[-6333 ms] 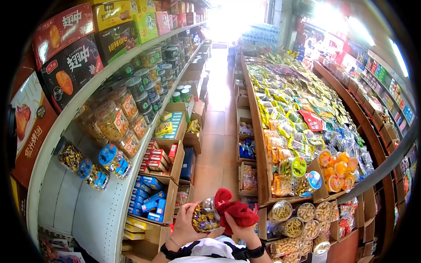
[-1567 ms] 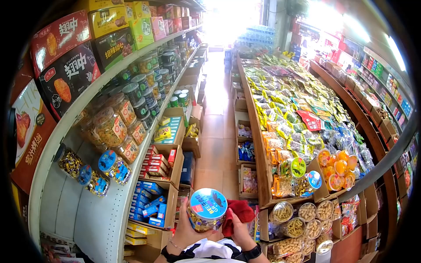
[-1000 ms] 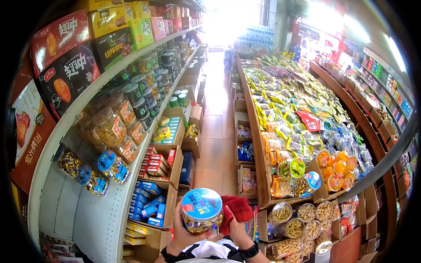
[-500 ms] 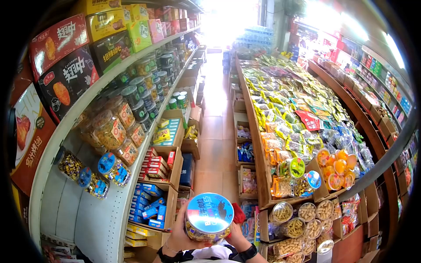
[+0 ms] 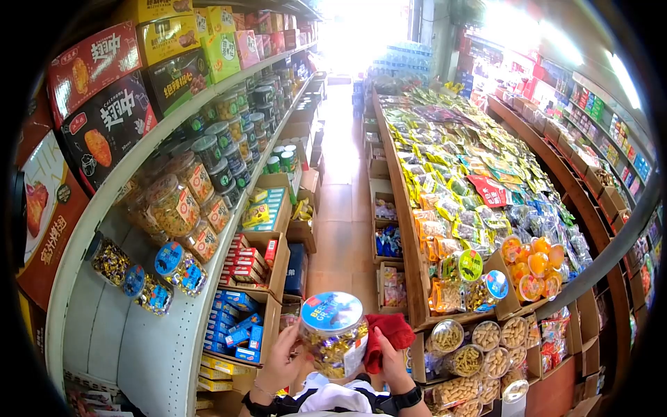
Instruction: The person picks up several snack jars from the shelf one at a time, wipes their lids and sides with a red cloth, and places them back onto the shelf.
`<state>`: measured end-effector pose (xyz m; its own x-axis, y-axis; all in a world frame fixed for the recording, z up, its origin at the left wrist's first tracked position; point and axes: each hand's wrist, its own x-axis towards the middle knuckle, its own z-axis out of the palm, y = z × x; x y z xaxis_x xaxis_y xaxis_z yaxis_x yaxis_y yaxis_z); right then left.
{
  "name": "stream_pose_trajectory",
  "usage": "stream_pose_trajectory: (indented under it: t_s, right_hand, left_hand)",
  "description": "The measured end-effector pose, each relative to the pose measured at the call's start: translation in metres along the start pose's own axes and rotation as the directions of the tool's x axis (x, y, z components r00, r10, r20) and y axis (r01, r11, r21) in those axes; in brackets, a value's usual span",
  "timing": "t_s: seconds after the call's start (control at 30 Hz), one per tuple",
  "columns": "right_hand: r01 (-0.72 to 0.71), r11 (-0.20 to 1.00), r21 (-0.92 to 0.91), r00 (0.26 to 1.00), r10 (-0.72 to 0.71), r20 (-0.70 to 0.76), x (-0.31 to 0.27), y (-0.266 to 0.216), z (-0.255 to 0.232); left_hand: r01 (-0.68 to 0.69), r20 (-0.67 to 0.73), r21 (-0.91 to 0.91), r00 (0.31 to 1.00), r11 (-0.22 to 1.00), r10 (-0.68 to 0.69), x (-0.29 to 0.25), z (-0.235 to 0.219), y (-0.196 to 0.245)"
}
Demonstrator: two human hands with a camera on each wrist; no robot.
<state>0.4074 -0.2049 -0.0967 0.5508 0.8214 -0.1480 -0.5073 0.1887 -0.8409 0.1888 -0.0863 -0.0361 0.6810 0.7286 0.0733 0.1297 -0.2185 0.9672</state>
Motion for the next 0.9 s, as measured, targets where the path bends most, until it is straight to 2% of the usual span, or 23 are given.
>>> stream_pose_trajectory:
  t_s: [0.07, 0.1, 0.17, 0.23, 0.33, 0.47, 0.57, 0.7, 0.77, 0.83, 0.9]
  right_hand:
    - [-0.092, 0.985, 0.149, 0.995, 0.098, -0.034, 0.0, -0.01, 0.012]
    - [-0.079, 0.99, 0.118, 0.991, 0.091, -0.098, -0.003, -0.011, 0.017]
    - [-0.087, 0.989, 0.123, 0.993, 0.097, -0.074, -0.004, -0.009, 0.022]
    - [-0.152, 0.985, 0.087, 0.987, 0.156, -0.038, -0.005, -0.005, 0.021]
    - [-0.154, 0.976, 0.157, 0.988, 0.157, -0.01, -0.009, -0.004, 0.027]
    - [-0.101, 0.981, 0.168, 0.988, 0.119, -0.101, -0.013, -0.026, 0.05]
    - [-0.065, 0.985, 0.161, 0.991, 0.083, -0.103, -0.015, -0.033, 0.052]
    - [-0.046, 0.997, 0.06, 0.996, 0.05, -0.079, -0.009, -0.026, 0.041]
    - [-0.03, 0.999, -0.035, 0.993, 0.025, -0.118, -0.006, -0.021, 0.045]
    - [-0.001, 0.996, -0.094, 0.995, -0.008, -0.097, -0.004, -0.008, 0.041]
    - [-0.034, 0.995, -0.09, 0.996, 0.026, -0.085, -0.004, -0.001, 0.036]
  left_hand:
    - [0.034, -0.034, -0.224, 0.999, 0.974, -0.042, 0.001, 0.007, 0.001]
    - [0.045, -0.047, -0.333, 0.997, 0.942, -0.064, 0.002, 0.011, 0.001]
    - [-0.119, -0.128, -0.262, 0.988, 0.958, 0.087, 0.003, 0.024, -0.005]
    - [-0.17, -0.165, -0.071, 0.974, 0.983, 0.156, 0.001, 0.027, -0.007]
    - [-0.217, -0.18, 0.161, 0.953, 0.963, 0.245, 0.005, 0.029, -0.005]
    - [-0.196, -0.164, 0.464, 0.939, 0.864, 0.302, 0.004, 0.027, 0.005]
    - [-0.18, -0.209, 0.332, 0.943, 0.926, 0.258, 0.002, 0.034, -0.01]
    - [-0.155, -0.171, 0.179, 0.968, 0.972, 0.186, 0.001, 0.033, -0.021]
    - [-0.186, -0.168, 0.155, 0.963, 0.97, 0.211, 0.0, 0.029, -0.013]
    - [-0.214, -0.185, 0.09, 0.956, 0.973, 0.227, -0.001, 0.029, -0.011]
    - [-0.228, -0.194, 0.032, 0.954, 0.973, 0.229, -0.002, 0.028, -0.007]
